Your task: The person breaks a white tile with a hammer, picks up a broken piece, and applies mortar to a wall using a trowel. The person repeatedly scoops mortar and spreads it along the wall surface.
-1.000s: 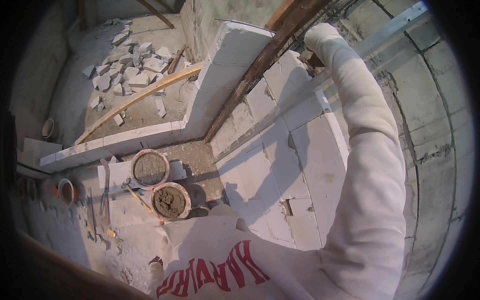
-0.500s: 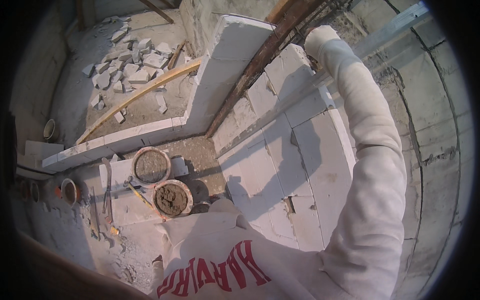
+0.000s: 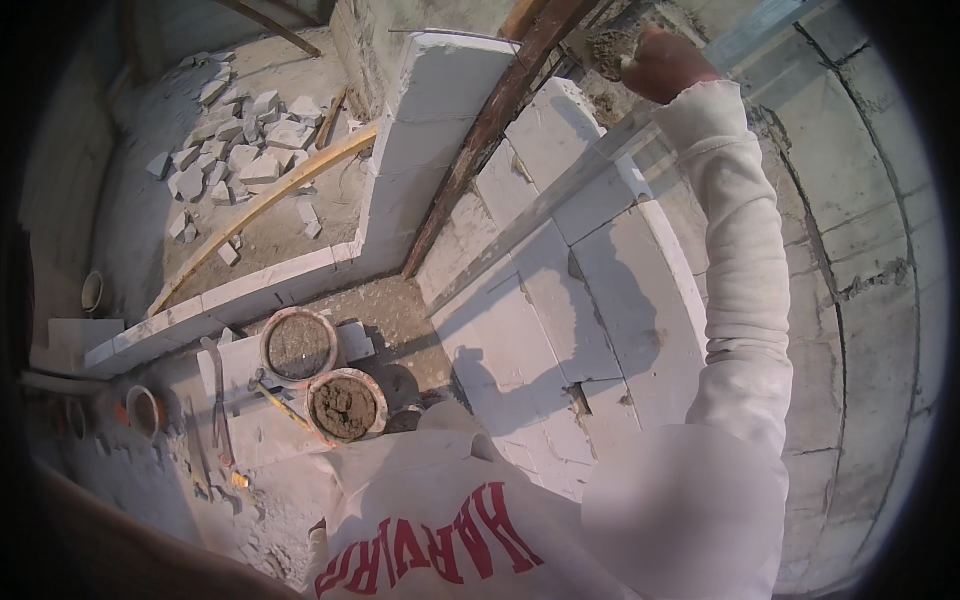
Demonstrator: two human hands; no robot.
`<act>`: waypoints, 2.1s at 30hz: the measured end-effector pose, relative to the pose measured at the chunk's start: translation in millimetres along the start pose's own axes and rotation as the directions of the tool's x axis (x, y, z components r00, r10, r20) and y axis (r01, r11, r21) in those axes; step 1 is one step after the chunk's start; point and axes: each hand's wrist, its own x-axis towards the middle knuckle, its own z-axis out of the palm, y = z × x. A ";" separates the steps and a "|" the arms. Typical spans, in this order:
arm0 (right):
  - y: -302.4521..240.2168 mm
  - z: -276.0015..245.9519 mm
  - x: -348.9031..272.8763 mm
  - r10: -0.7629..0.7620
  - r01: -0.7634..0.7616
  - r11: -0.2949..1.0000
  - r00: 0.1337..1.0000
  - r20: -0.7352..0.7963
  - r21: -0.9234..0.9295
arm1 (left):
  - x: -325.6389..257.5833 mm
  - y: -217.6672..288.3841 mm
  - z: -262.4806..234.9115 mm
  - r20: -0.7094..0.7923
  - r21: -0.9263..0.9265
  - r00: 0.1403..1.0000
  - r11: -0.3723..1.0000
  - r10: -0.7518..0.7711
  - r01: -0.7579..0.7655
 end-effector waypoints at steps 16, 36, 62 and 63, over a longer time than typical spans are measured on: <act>41.3 -28.2 -237.9 0.405 -0.503 0.504 0.856 0.323 0.702 | 0.2 112.6 2.0 0.004 -0.001 0.987 0.987 0.164 -0.164; 66.3 106.6 -64.8 0.229 -0.249 0.860 0.968 0.099 0.445 | -24.4 83.9 25.1 -0.030 0.038 0.989 0.989 0.142 -0.141; -522.9 388.2 -394.6 -0.696 0.336 0.696 0.535 0.479 0.635 | 15.9 28.2 -11.1 -0.012 0.135 0.884 0.876 0.468 -0.462; -554.9 416.8 -401.4 -0.699 0.293 0.687 0.516 0.495 0.665 | -6.5 45.7 2.7 -0.008 0.073 0.894 0.892 0.448 -0.446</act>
